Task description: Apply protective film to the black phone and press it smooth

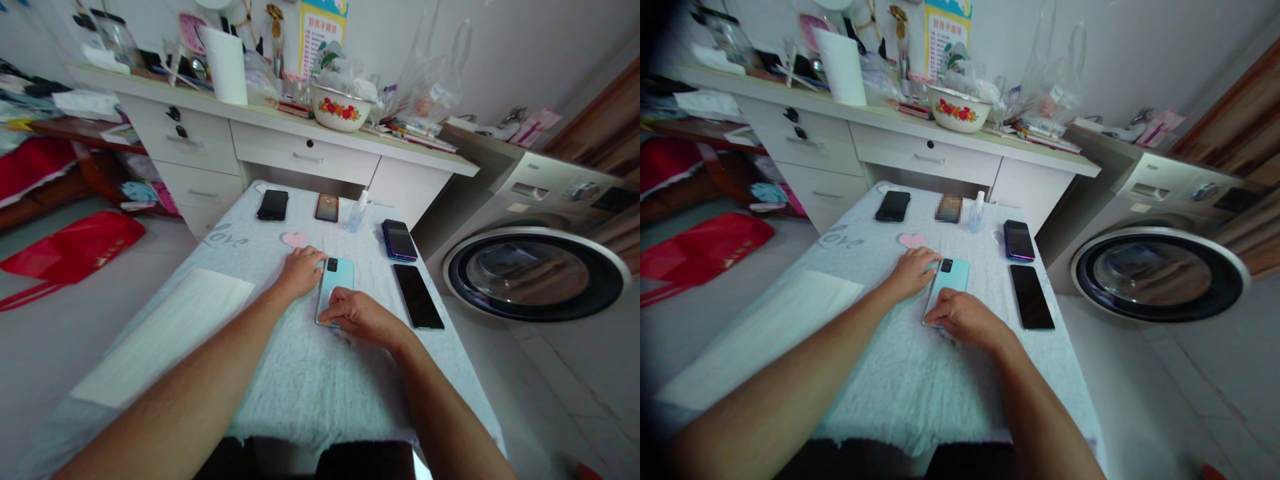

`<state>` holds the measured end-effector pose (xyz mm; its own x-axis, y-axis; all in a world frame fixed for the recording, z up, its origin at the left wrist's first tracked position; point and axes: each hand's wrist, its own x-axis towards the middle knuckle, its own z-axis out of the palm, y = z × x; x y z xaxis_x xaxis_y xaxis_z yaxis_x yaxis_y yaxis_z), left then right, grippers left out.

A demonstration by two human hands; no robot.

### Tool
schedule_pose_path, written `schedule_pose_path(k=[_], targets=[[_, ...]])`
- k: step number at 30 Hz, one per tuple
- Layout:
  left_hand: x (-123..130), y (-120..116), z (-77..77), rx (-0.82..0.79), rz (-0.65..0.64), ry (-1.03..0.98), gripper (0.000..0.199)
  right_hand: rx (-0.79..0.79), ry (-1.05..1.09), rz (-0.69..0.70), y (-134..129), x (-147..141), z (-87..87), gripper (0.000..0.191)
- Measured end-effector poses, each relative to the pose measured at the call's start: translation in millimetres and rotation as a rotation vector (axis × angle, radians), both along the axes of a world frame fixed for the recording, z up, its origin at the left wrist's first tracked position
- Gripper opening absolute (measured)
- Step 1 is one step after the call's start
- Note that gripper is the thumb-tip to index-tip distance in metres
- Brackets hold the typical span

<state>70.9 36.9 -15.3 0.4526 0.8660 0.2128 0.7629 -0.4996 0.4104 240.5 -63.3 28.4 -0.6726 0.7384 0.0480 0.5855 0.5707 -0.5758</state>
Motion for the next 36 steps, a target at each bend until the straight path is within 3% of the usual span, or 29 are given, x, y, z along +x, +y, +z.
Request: schedule_pose_path(k=[6,14,22,30,36], targets=[[0.1,-1.4,2.9,-0.002,0.006,0.0,0.036,0.133,-0.095,-0.157,5.7,-3.0,-7.4,0.025],[-0.3,-1.2,1.7,0.006,0.006,-0.006,0.036,0.153,-0.208,-0.278,8.5,-9.6,-7.2,0.023],[0.3,-1.4,3.0,0.0,0.006,0.002,0.036,0.144,-0.183,-0.14,3.6,-10.1,-3.4,0.025],[-0.4,1.1,0.0,0.006,-0.002,-0.011,0.036,0.037,-0.101,-0.015,-2.9,-9.8,1.8,0.027],[-0.6,1.0,1.3,-0.002,-0.006,-0.02,0.036,0.09,-0.119,-0.08,-1.1,-10.7,-2.9,0.026]])
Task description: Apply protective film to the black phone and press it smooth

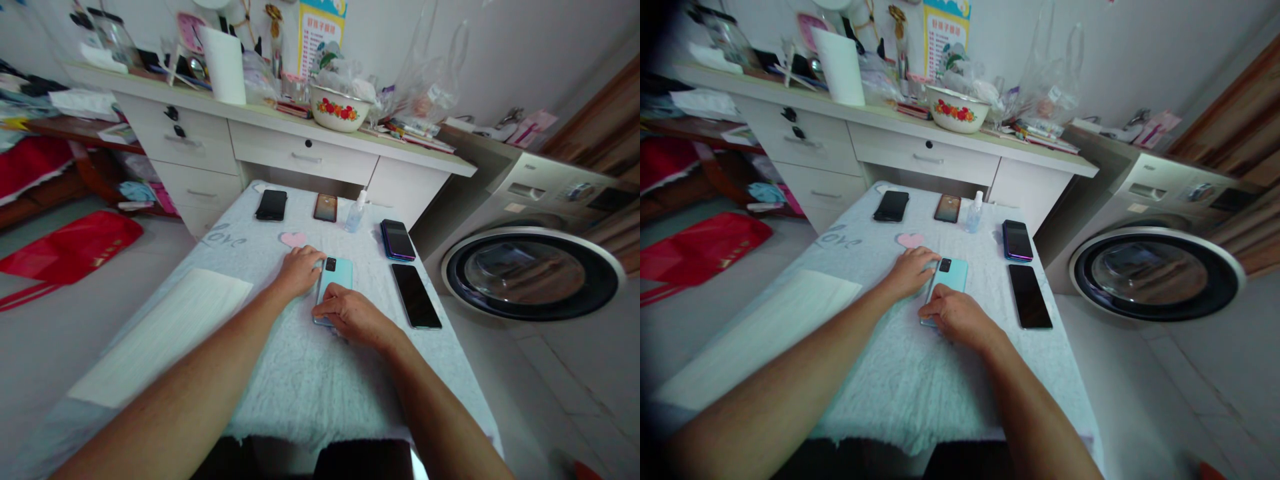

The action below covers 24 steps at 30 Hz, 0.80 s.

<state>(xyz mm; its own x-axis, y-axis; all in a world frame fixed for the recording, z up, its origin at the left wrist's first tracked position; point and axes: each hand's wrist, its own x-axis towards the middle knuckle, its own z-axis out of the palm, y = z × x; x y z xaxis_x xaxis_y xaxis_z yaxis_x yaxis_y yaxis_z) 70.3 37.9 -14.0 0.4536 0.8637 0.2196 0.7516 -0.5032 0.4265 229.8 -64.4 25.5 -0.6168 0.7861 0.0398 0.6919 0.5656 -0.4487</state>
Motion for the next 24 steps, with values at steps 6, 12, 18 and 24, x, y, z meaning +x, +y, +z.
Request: schedule_pose_path(k=[6,12,18,24], targets=[[-1.4,0.4,2.0,-0.01,-0.013,0.0,0.035,0.058,-0.056,-0.111,7.0,0.1,-5.2,0.026],[-1.7,1.4,0.8,-0.001,-0.02,-0.003,0.035,0.092,-0.082,-0.178,10.9,-1.3,-7.4,0.026],[-1.4,2.5,-1.0,-0.005,-0.009,-0.004,0.035,0.121,-0.102,-0.237,14.2,-1.9,-8.9,0.024],[-2.0,3.5,-3.0,0.001,-0.014,-0.02,0.036,0.137,-0.125,-0.292,15.6,-3.1,-5.1,0.025]])
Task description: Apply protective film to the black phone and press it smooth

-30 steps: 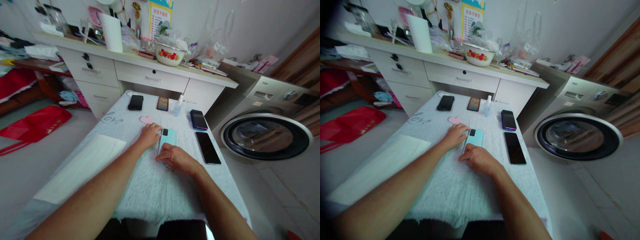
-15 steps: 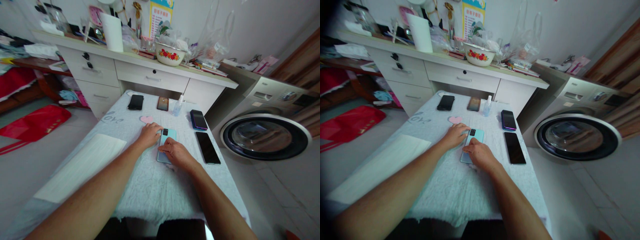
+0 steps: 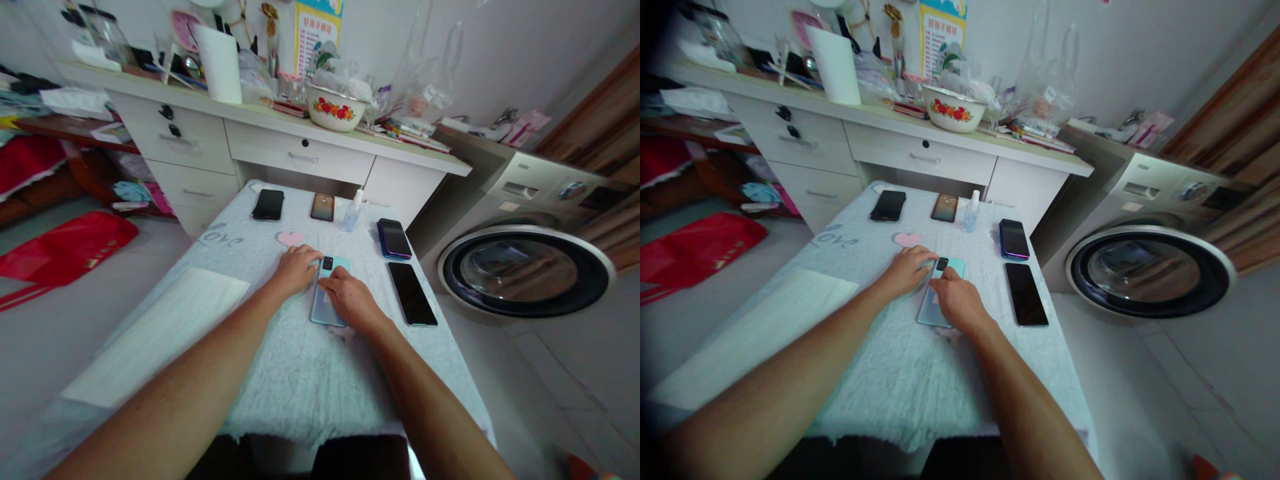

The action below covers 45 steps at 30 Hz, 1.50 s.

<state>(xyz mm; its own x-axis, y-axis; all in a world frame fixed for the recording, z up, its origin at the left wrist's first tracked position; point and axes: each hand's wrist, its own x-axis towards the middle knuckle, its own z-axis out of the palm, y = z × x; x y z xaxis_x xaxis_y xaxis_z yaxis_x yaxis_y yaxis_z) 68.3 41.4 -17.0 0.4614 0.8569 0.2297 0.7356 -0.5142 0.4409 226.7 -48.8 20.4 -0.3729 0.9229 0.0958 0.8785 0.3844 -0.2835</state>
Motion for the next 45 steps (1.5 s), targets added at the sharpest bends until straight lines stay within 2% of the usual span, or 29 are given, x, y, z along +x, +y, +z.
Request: schedule_pose_path(k=[7,16,25,32,45], targets=[[-0.3,1.4,-2.0,0.013,-0.009,-0.002,0.033,-0.027,0.024,0.087,-1.0,2.1,1.3,0.022],[0.0,-0.4,0.8,0.013,-0.017,-0.003,0.032,-0.06,0.084,0.272,-6.0,5.2,3.8,0.026],[0.1,-1.4,1.5,0.006,-0.004,-0.021,0.03,-0.192,0.23,0.424,-8.5,11.9,8.4,0.027],[0.6,-1.4,2.1,-0.003,-0.005,-0.022,0.03,-0.312,0.336,0.416,-9.5,17.5,11.0,0.027],[0.7,0.1,-0.4,0.003,-0.003,-0.009,0.031,-0.471,0.397,0.38,-10.9,28.3,16.3,0.027]])
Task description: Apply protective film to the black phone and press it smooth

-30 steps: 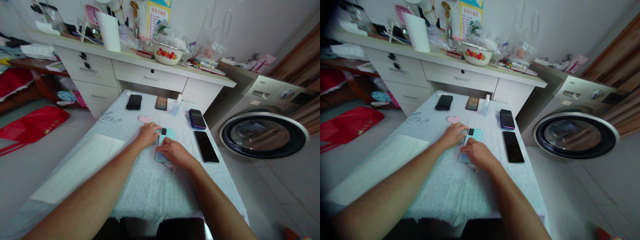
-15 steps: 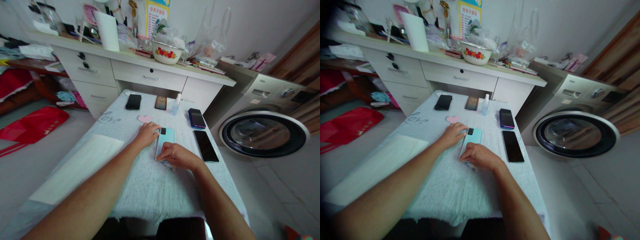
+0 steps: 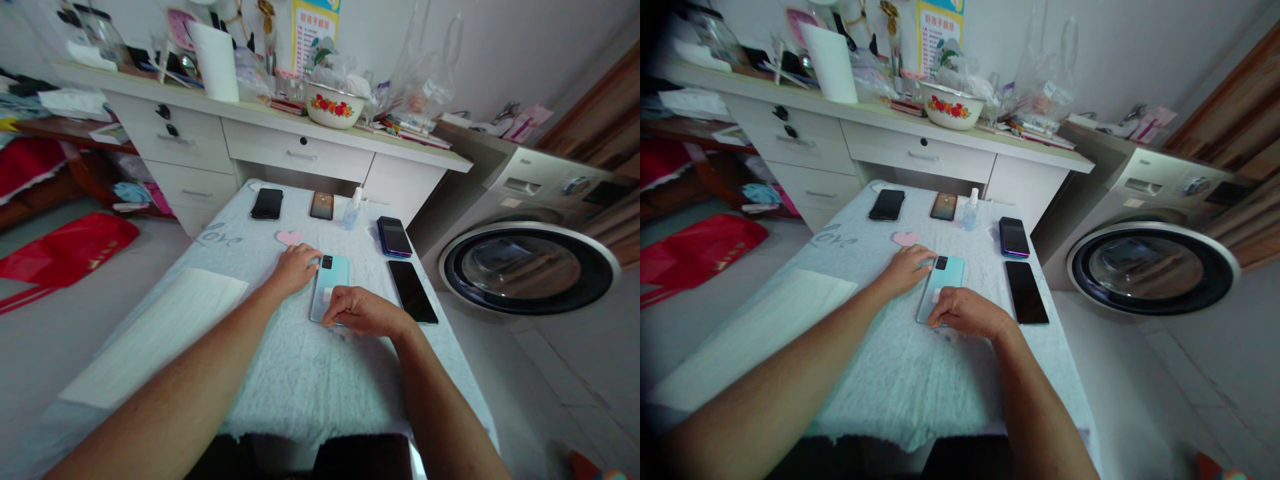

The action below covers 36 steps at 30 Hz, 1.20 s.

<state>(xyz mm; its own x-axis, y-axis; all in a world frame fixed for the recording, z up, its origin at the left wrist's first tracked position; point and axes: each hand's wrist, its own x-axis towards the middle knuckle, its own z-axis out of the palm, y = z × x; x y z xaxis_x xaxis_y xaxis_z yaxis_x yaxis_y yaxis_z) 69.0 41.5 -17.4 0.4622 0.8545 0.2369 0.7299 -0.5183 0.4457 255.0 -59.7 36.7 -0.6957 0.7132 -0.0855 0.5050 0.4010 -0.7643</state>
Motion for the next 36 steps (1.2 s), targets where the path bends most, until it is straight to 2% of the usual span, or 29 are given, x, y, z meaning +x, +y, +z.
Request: schedule_pose_path(k=[7,16,27,36], targets=[[-0.3,-0.4,0.7,0.009,-0.012,-0.004,0.031,-0.167,0.002,-0.037,0.5,10.1,-2.7,0.026],[-0.7,-0.5,2.1,-0.009,-0.006,-0.002,0.031,-0.162,0.003,-0.049,-0.3,16.8,3.1,0.027],[0.2,-2.8,4.1,-0.001,0.007,-0.002,0.031,-0.075,0.006,-0.035,0.7,14.8,1.5,0.028],[0.1,-2.3,3.3,-0.006,-0.008,0.002,0.031,0.158,-0.05,-0.092,3.5,3.5,-4.0,0.027]])
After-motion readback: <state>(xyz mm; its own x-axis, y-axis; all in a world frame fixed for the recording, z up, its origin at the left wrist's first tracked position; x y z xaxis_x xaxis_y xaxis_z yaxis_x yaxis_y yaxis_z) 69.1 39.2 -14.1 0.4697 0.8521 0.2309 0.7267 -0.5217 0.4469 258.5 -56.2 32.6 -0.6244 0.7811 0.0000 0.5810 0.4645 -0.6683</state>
